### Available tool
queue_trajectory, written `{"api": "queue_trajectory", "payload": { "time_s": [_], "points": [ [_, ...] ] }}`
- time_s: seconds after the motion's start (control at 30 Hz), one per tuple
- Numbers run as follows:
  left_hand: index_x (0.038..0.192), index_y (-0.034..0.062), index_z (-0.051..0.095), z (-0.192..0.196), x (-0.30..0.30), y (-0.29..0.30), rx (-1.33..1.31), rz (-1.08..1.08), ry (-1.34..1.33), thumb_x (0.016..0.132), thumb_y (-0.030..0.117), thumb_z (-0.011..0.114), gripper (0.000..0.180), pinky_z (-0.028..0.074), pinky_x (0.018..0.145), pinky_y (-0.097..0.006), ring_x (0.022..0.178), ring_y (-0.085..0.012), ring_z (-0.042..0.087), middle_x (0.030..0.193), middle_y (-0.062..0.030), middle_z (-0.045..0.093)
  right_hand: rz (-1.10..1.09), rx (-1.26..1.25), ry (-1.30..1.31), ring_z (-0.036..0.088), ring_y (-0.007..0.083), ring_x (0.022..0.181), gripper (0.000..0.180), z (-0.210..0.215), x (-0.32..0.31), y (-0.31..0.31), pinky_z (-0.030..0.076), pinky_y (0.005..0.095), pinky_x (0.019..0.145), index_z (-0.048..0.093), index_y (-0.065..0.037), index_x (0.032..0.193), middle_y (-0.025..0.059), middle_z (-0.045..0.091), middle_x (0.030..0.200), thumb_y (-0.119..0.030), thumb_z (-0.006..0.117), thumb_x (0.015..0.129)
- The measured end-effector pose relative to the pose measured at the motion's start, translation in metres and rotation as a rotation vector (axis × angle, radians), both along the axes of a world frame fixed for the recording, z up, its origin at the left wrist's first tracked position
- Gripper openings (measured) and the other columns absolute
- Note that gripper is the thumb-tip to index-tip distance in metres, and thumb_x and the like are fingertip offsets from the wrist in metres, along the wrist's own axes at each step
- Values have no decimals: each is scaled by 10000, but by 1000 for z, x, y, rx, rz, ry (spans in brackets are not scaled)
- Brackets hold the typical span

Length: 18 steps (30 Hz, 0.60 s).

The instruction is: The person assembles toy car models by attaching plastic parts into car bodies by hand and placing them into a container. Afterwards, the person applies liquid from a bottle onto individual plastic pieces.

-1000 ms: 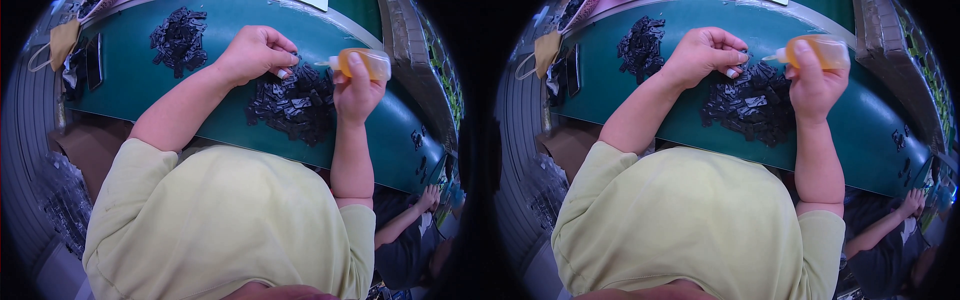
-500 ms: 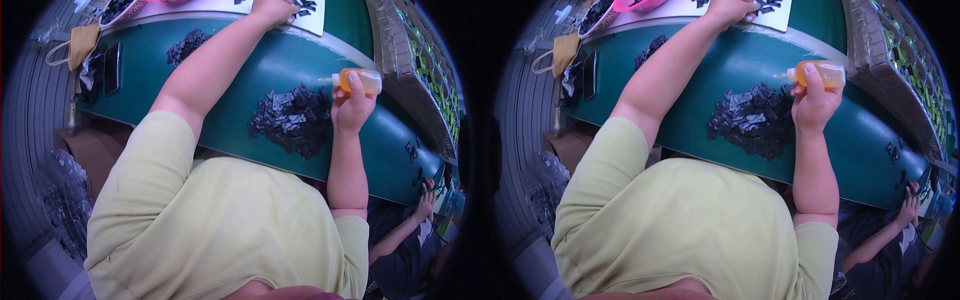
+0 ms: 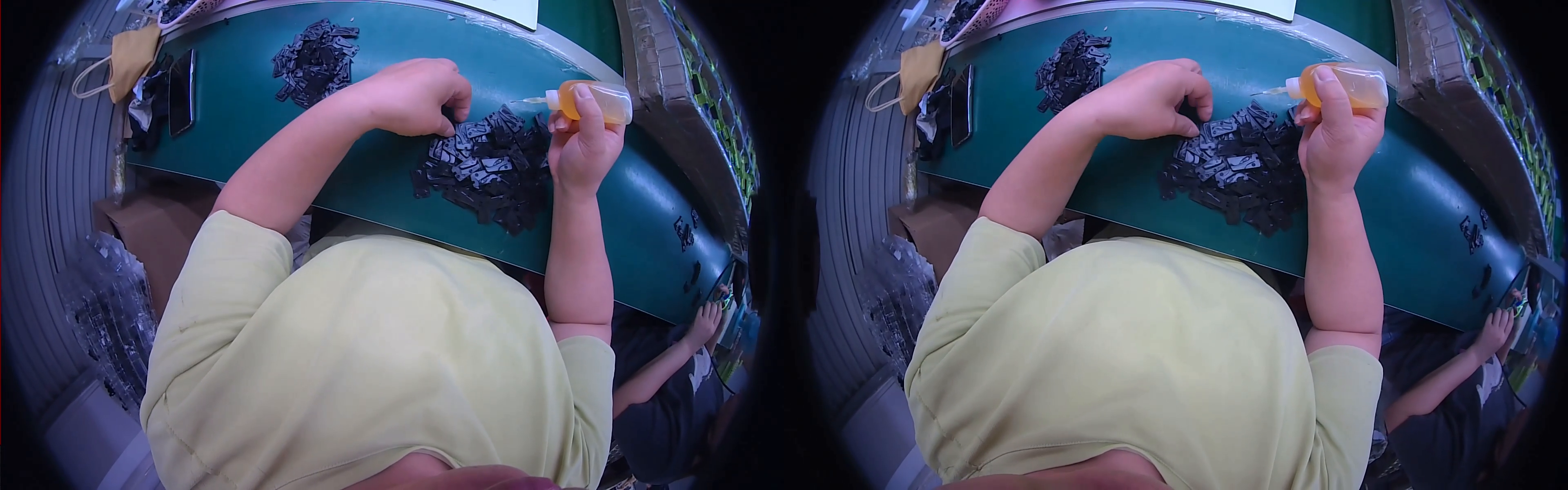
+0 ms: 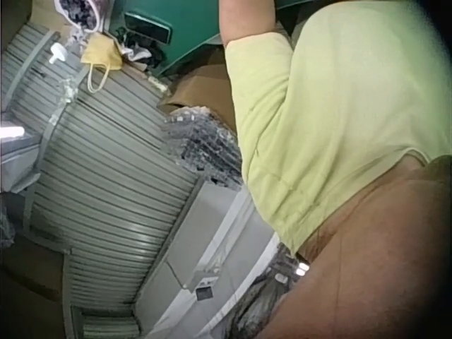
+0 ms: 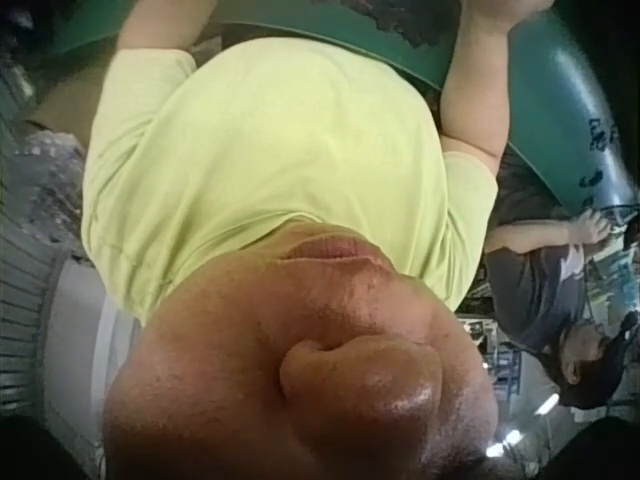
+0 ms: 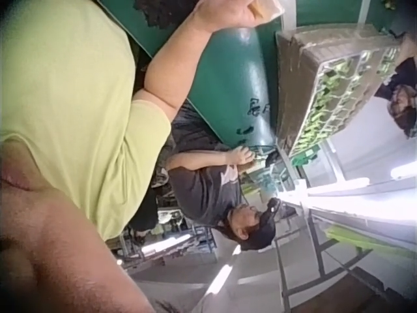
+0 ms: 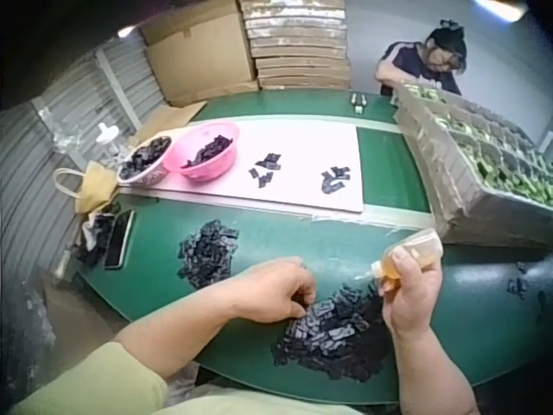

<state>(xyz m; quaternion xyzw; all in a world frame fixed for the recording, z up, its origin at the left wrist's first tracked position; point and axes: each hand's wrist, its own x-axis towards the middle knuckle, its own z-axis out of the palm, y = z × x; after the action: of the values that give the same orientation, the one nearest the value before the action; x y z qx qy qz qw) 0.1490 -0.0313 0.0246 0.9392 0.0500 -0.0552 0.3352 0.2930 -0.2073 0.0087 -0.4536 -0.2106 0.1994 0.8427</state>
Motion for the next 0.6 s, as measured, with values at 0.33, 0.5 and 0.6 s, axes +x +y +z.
{"api": "queue_trajectory", "payload": {
  "time_s": [0.33,0.5,0.6],
  "points": [
    [1019,54,653,8,7,10,-325,188,23,800,35,687,222,486,592,-269,691,-110,577,746,-14,576,-32,-26,17,531,98,517,133,0,2,-3,440,229,465,582,-25,934,67,616,794,-74,669,845],
    [1090,25,640,6,18,-6,-952,427,27,830,25,656,261,513,621,-221,659,-90,581,751,10,563,-17,-17,40,526,94,514,133,2,-1,-2,436,227,462,576,-32,934,64,615,785,-79,666,848],
    [1052,-4,639,-7,22,-8,-1101,544,-81,819,22,666,236,531,633,-213,678,-97,613,781,-18,595,-11,3,28,531,90,517,136,3,-2,-2,441,225,467,574,-35,938,63,614,782,-82,665,849]
  ]
}}
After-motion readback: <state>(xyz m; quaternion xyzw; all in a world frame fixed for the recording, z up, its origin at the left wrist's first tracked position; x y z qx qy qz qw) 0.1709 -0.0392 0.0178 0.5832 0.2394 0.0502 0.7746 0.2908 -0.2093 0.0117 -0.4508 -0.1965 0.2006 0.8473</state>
